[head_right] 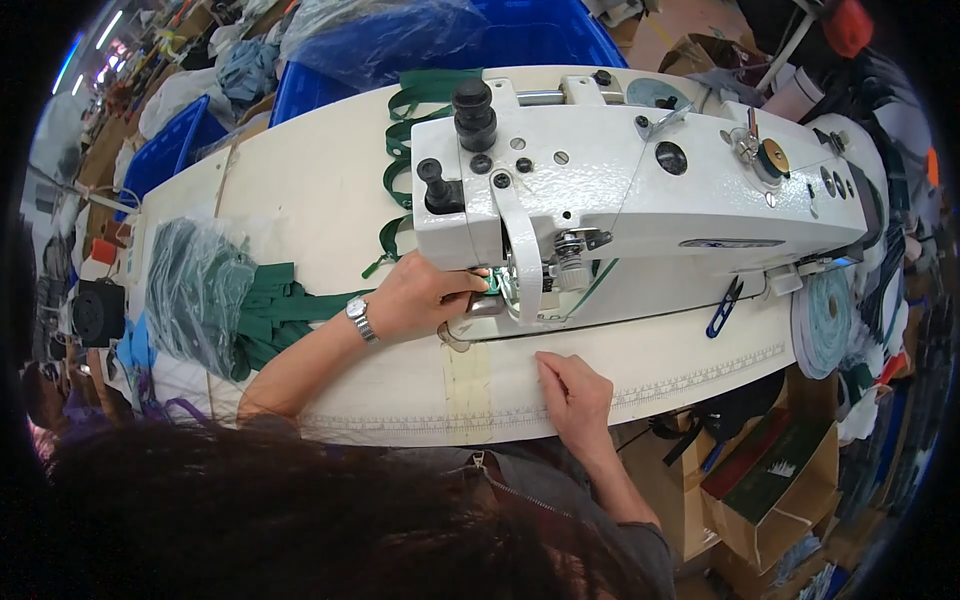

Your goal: Sewing green fabric loops using an industrial sewing machine in a workshop.

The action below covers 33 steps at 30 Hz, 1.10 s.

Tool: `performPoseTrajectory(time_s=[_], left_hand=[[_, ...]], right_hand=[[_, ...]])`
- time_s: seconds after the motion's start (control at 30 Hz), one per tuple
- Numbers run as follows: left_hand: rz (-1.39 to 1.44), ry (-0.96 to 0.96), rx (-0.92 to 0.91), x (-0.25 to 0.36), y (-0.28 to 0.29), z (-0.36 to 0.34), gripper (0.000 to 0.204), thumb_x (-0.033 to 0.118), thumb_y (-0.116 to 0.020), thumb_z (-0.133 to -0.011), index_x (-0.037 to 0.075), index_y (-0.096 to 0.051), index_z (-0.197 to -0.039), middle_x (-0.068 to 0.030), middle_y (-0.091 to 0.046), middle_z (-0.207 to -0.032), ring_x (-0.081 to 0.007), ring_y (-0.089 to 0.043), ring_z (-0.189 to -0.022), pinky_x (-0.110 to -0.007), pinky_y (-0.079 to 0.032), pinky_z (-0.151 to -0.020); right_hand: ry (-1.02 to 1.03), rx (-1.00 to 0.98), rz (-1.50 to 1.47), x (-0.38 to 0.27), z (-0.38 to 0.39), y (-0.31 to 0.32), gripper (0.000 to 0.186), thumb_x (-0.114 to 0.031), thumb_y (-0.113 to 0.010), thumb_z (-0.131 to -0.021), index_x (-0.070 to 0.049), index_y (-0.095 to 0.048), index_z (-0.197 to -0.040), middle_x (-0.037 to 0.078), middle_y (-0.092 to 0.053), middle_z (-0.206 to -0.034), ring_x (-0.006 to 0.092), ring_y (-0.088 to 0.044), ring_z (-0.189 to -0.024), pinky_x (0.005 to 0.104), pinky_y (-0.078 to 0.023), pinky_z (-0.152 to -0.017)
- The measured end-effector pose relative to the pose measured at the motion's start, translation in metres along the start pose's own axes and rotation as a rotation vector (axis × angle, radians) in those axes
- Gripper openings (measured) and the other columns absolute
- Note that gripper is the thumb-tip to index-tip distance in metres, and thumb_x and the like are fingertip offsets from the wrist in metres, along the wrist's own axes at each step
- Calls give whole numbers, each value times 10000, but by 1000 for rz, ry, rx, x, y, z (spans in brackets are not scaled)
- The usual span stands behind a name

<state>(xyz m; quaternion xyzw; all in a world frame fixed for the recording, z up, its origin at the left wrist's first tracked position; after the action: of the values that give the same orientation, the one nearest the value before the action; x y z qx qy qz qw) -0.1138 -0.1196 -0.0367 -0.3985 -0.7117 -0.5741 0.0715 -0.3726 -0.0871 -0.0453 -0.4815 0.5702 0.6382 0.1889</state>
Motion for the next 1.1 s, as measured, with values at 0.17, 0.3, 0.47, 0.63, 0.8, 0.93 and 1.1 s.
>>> performPoseTrajectory(time_s=[0.17,0.3,0.47,0.63,0.8,0.93,1.1], left_hand=[[-126,-80,47,-1,-4,4,139,76,-677,-719,84,-694,-857,-25,-621,-889,-218,-575,-810,-359,-469,-700],[-189,-156,93,-5,-9,6,174,90,-687,-729,99,-688,-902,-2,-622,-917,-189,-568,-832,-333,-454,-718],[-185,-167,123,-6,-12,8,189,95,-687,-735,99,-685,-923,6,-638,-940,-179,-567,-845,-319,-448,-726],[-202,-158,126,-3,-12,7,201,100,-686,-738,100,-690,-939,9,-650,-942,-170,-565,-842,-310,-446,-736],[-220,-166,86,-2,-9,6,209,103,-679,-746,100,-695,-954,15,-659,-915,-155,-559,-834,-293,-438,-753],[-240,-157,63,-2,-6,5,198,109,-676,-753,102,-694,-950,14,-660,-911,-154,-559,-836,-290,-435,-752],[-282,-145,28,-1,-6,0,181,122,-666,-746,105,-689,-925,10,-629,-920,-163,-556,-863,-303,-421,-747]], right_hand=[[14,34,-9,-2,-2,-1,116,-32,-650,-843,-23,-680,-955,115,-617,-714,231,-614,-608,303,-466,-548],[19,48,-12,-1,-1,-2,121,-34,-652,-842,-26,-683,-959,115,-621,-719,231,-618,-614,303,-469,-552],[-1,6,2,-2,-1,-1,141,-24,-619,-867,0,-671,-995,102,-636,-753,168,-613,-646,269,-472,-598],[7,13,14,-2,0,-1,138,-24,-622,-863,0,-675,-988,104,-635,-750,168,-609,-641,272,-472,-595],[7,15,22,-3,0,-1,141,-30,-627,-860,-5,-675,-990,104,-637,-750,174,-611,-635,271,-474,-596],[7,42,-6,0,0,-2,126,-41,-644,-848,-32,-680,-969,123,-619,-738,253,-616,-627,321,-473,-569],[8,57,19,2,1,-1,132,-44,-652,-846,-34,-684,-974,123,-622,-740,239,-619,-625,315,-476,-573]])
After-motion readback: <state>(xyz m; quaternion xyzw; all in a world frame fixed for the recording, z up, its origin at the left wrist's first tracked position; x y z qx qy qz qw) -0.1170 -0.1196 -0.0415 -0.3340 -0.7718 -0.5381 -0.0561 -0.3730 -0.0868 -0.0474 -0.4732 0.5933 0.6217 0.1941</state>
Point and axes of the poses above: each hand's wrist, its own z-axis away from the middle knuckle, its own y-axis out of the back of the hand, x = y × z, the point moved 1 cm from there along -z, towards the middle knuckle
